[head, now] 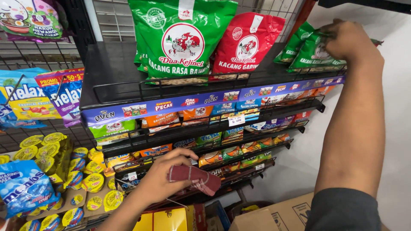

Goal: Organize and restock snacks and goods on grocery store shelves.

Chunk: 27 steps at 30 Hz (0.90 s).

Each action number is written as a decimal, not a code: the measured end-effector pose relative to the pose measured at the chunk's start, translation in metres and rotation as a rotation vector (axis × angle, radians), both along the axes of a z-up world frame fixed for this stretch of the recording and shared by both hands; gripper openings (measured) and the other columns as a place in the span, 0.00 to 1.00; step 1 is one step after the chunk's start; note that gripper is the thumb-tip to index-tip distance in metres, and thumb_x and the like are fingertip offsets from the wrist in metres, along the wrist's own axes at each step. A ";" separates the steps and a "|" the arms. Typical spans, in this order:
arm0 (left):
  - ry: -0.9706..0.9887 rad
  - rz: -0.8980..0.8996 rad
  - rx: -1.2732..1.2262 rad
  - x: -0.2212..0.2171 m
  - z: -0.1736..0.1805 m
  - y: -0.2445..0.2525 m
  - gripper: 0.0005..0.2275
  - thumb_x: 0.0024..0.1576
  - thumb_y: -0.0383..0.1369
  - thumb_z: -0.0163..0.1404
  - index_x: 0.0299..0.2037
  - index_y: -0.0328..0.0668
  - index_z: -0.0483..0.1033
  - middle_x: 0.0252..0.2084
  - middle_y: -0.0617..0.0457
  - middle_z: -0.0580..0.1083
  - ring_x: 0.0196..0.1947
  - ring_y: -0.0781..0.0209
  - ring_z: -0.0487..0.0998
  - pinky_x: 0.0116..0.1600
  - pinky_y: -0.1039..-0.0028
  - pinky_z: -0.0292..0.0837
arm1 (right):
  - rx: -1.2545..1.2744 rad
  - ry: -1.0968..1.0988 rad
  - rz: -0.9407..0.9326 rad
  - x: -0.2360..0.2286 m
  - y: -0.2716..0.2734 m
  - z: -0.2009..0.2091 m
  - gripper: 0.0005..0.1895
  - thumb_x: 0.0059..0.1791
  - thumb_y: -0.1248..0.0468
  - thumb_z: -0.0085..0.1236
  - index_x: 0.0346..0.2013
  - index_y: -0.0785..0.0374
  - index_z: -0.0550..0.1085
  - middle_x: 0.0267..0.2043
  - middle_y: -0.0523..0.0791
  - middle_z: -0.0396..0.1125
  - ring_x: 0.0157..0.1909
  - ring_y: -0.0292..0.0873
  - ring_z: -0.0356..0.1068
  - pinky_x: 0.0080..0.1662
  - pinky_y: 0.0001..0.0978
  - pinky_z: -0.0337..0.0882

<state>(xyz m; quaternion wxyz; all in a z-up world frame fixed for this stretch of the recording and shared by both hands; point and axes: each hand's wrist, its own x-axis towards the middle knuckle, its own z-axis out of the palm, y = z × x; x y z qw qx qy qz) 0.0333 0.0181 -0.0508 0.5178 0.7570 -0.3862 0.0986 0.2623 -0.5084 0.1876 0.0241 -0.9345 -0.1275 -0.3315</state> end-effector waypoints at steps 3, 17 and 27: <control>0.085 0.018 0.016 -0.003 0.007 -0.003 0.13 0.44 0.29 0.66 0.34 0.37 0.76 0.53 0.50 0.77 0.49 0.54 0.83 0.51 0.67 0.76 | 0.085 0.049 -0.025 -0.016 0.023 0.004 0.24 0.46 0.74 0.52 0.57 0.60 0.79 0.54 0.57 0.72 0.53 0.60 0.72 0.56 0.47 0.69; 0.043 -0.015 0.001 -0.002 0.003 -0.003 0.12 0.44 0.27 0.65 0.35 0.36 0.75 0.54 0.49 0.76 0.51 0.53 0.81 0.53 0.66 0.75 | 0.129 0.040 0.304 -0.047 0.113 0.016 0.14 0.54 0.70 0.59 0.54 0.66 0.78 0.51 0.54 0.74 0.48 0.49 0.76 0.52 0.39 0.72; 0.040 -0.009 0.016 -0.005 0.004 -0.001 0.12 0.44 0.28 0.65 0.34 0.37 0.75 0.54 0.49 0.76 0.53 0.52 0.80 0.55 0.65 0.74 | 0.092 0.123 0.477 -0.057 0.119 0.028 0.14 0.51 0.67 0.64 0.50 0.70 0.78 0.56 0.51 0.74 0.50 0.46 0.74 0.51 0.36 0.72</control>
